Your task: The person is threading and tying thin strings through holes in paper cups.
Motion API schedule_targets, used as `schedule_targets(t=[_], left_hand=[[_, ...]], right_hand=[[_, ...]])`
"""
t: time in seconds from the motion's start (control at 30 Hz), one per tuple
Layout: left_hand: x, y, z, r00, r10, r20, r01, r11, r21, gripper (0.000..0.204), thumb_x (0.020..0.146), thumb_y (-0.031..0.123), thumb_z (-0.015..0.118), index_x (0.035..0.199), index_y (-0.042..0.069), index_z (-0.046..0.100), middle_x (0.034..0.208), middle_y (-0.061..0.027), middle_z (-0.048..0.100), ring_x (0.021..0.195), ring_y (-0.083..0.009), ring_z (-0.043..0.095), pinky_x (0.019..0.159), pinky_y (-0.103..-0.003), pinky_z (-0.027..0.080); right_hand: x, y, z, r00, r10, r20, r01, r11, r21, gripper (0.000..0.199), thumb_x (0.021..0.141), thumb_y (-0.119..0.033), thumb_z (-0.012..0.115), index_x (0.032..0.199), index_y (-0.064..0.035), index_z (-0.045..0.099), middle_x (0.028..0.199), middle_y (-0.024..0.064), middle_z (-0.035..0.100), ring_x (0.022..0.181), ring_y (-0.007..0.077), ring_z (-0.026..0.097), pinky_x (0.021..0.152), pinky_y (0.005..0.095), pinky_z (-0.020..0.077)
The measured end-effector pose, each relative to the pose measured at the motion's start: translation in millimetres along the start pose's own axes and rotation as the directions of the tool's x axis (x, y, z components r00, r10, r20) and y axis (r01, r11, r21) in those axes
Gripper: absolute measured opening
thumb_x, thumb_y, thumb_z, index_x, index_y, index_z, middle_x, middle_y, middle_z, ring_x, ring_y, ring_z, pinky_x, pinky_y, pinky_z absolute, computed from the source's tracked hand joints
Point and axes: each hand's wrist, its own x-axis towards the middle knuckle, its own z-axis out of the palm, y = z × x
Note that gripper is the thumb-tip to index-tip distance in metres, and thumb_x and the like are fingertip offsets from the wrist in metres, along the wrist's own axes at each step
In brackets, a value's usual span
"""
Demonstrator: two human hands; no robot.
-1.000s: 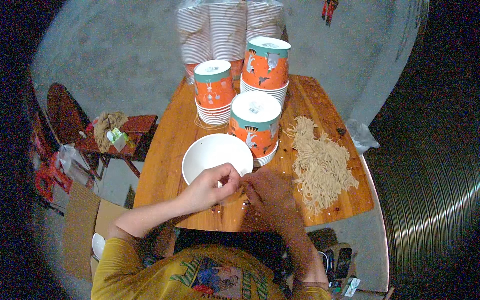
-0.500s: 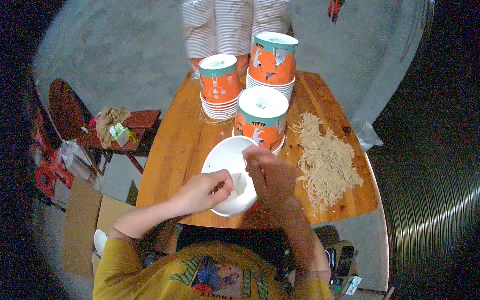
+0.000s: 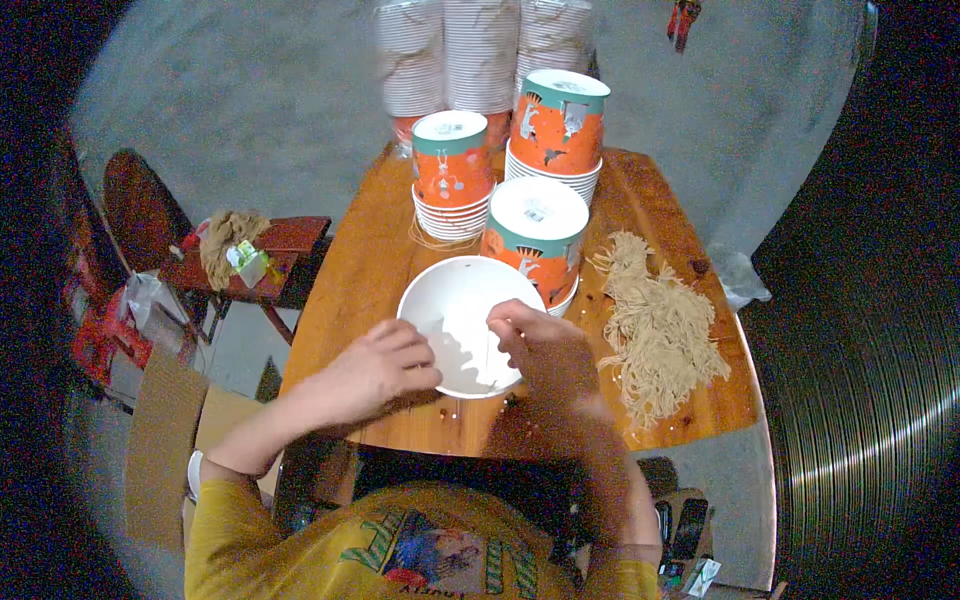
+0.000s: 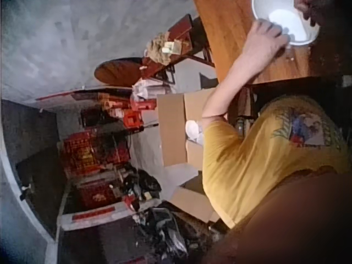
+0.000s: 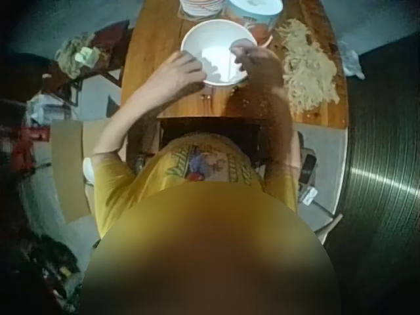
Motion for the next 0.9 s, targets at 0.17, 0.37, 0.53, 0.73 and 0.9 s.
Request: schedule_targets(t=[0.17,0.37,0.53,0.73,0.9], left_hand=[[-8,-21,-6,0.997,-0.06,0.045,0.06,0.998,-0.01,0.022,0.077,0.011,0.056,0.099,0.012,0.057,0.109,-0.0064,0.054,0.12,-0.0256,0.045,0.104,-0.047,0.031],[-1,8,9,0.949,-0.189,-0.252,0.122,0.958,-0.258,0.024,0.078,0.008,0.065,0.1,0.005,0.056,0.105,-0.0118,0.055,0.104,-0.0297,0.053,0.091,-0.042,0.042],[0,16,33,0.914,-0.154,-0.377,0.092,0.98,-0.175,0.018,0.079,0.011,0.067,0.089,0.004,0.055,0.089,-0.0094,0.056,0.087,-0.0275,0.056,0.078,-0.036,0.046],[0,12,34,0.934,-0.183,-0.307,0.11,0.965,-0.24,0.017,0.079,0.011,0.065,0.088,0.003,0.053,0.085,-0.0095,0.053,0.082,-0.0273,0.054,0.077,-0.036,0.044],[-11,-18,3,0.996,-0.078,-0.046,0.071,0.987,-0.145,0.022,0.074,0.013,0.061,0.094,0.005,0.054,0.093,-0.0084,0.053,0.097,-0.026,0.052,0.091,-0.04,0.04]], right_hand=[[10,8,16,0.982,-0.058,0.182,0.116,0.939,-0.325,0.015,0.092,-0.024,0.055,0.094,-0.0116,0.064,0.059,0.0039,0.06,0.05,0.0145,0.061,0.049,0.0309,0.0497],[21,5,36,0.979,-0.132,0.153,0.185,0.891,-0.414,0.015,0.09,-0.027,0.056,0.09,-0.0134,0.062,0.047,0.005,0.053,0.045,0.0212,0.06,0.047,0.0362,0.0481],[29,-8,39,0.977,0.087,0.193,-0.027,0.956,-0.293,0.016,0.093,-0.027,0.051,0.094,-0.0122,0.058,0.056,0.0165,0.059,0.06,0.0379,0.064,0.056,0.0484,0.0509],[31,24,53,0.968,-0.212,0.136,0.251,0.759,-0.601,0.016,0.089,-0.026,0.057,0.086,-0.011,0.063,0.056,0.0153,0.057,0.054,0.0303,0.062,0.053,0.0431,0.0485],[52,1,28,0.925,0.103,0.367,-0.206,0.945,0.254,0.013,0.09,-0.021,0.058,0.093,-0.01,0.062,0.06,-0.0067,0.046,0.051,0.0032,0.045,0.044,0.0202,0.0341]])
